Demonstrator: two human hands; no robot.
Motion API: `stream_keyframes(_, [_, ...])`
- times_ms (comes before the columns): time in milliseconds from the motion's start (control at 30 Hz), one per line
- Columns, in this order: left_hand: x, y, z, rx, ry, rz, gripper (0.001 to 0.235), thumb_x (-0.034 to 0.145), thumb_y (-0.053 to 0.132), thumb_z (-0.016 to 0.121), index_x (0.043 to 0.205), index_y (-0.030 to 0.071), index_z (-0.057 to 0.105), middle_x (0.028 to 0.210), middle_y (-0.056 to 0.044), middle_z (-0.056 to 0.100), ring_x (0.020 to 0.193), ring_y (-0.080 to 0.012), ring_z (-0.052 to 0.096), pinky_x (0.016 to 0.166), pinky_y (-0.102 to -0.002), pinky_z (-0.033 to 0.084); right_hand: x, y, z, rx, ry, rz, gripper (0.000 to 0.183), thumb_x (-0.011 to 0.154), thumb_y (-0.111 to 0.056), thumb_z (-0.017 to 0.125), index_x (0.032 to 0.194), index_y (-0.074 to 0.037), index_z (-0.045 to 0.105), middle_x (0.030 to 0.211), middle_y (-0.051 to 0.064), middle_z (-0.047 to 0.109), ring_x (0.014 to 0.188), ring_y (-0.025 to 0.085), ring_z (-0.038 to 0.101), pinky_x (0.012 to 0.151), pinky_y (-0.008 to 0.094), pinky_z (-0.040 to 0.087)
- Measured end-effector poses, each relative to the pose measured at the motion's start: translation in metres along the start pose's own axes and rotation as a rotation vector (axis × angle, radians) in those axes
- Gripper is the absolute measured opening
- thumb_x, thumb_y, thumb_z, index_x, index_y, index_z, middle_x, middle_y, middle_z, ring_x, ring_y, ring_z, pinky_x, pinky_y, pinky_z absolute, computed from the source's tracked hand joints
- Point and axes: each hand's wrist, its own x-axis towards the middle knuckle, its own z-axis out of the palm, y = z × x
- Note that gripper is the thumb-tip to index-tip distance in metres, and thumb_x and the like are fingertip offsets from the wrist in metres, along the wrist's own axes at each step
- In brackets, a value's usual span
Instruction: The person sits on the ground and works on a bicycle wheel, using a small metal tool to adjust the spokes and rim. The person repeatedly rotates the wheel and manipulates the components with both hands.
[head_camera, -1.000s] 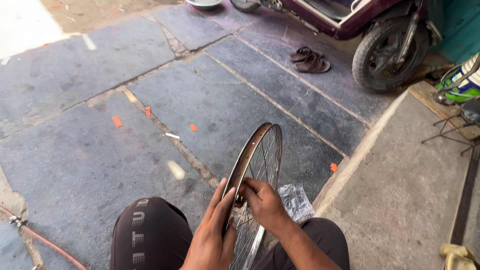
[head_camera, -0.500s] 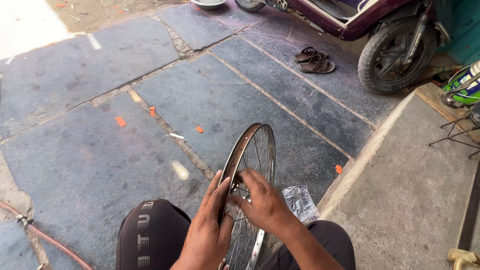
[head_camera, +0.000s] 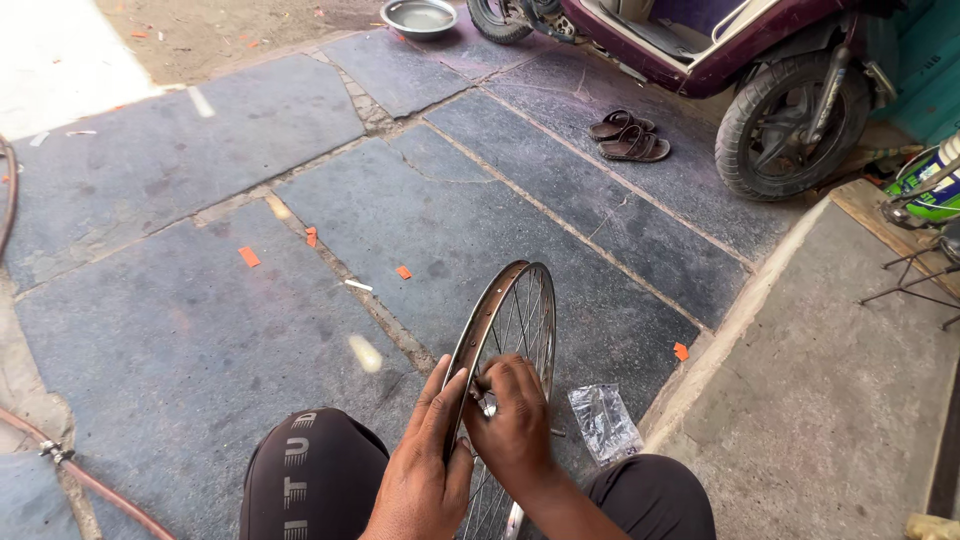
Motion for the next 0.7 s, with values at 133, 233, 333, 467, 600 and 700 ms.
stream_keyframes(133, [-0.002, -0.004, -0.003, 0.002, 0.008, 0.038, 0.076, 0.08, -0.006, 0.052, 0.153, 0.009, 0.041, 0.167, -0.017, 0.028, 0.149, -0.0367, 0.039, 0.116, -0.046, 0.042, 0.01, 0.011, -0.034, 0.215, -0.497, 0.411, 0.033, 0.089, -0.016, 0.077, 0.117, -0.011, 0.062, 0.118, 0.001, 0.07, 0.113, 0.014, 0.065, 0.097, 0.034, 0.053])
stream_keyframes(233, [-0.008, -0.006, 0.004, -0.049, -0.023, 0.067, 0.076, 0.078, -0.005, 0.052, 0.152, 0.008, 0.041, 0.167, -0.017, 0.028, 0.149, -0.0374, 0.039, 0.115, -0.046, 0.043, 0.037, 0.043, -0.053, 0.705, -0.733, 0.473, 0.02, 0.094, -0.008, 0.075, 0.113, -0.005, 0.068, 0.107, 0.011, 0.075, 0.101, 0.018, 0.072, 0.094, 0.034, 0.061])
stream_keyframes(333, [-0.002, -0.007, 0.005, -0.032, -0.006, 0.093, 0.075, 0.078, -0.006, 0.052, 0.151, 0.007, 0.041, 0.167, -0.017, 0.028, 0.15, -0.0384, 0.037, 0.115, -0.047, 0.043, 0.047, 0.052, -0.045, 0.831, -0.761, 0.584, 0.016, 0.088, -0.004, 0.08, 0.102, -0.005, 0.074, 0.1, 0.012, 0.076, 0.092, 0.019, 0.075, 0.086, 0.033, 0.062])
stream_keyframes(467, [0.001, -0.014, 0.001, -0.049, 0.02, 0.01, 0.076, 0.079, -0.008, 0.049, 0.153, 0.008, 0.04, 0.168, -0.016, 0.026, 0.15, -0.0384, 0.035, 0.118, -0.047, 0.038, 0.013, 0.026, -0.005, 0.287, -0.285, 0.446, 0.017, 0.076, -0.006, 0.086, 0.087, -0.006, 0.073, 0.1, 0.007, 0.081, 0.085, 0.017, 0.078, 0.075, 0.03, 0.064])
stream_keyframes(600, [0.001, -0.014, 0.001, -0.044, 0.018, 0.083, 0.076, 0.077, -0.008, 0.051, 0.151, 0.006, 0.04, 0.167, -0.018, 0.026, 0.149, -0.0398, 0.039, 0.116, -0.046, 0.043, -0.019, -0.003, 0.021, 0.085, 0.15, 0.212, 0.016, 0.079, -0.007, 0.083, 0.086, -0.003, 0.069, 0.109, 0.012, 0.078, 0.086, 0.022, 0.08, 0.068, 0.032, 0.064])
stream_keyframes(700, [-0.001, -0.013, 0.0, -0.039, 0.009, 0.064, 0.075, 0.078, -0.007, 0.051, 0.151, 0.006, 0.041, 0.167, -0.018, 0.027, 0.148, -0.0393, 0.04, 0.114, -0.047, 0.044, -0.022, -0.001, 0.018, 0.098, 0.097, 0.169, 0.018, 0.083, -0.006, 0.078, 0.097, -0.002, 0.067, 0.109, 0.013, 0.076, 0.088, 0.024, 0.08, 0.07, 0.033, 0.064])
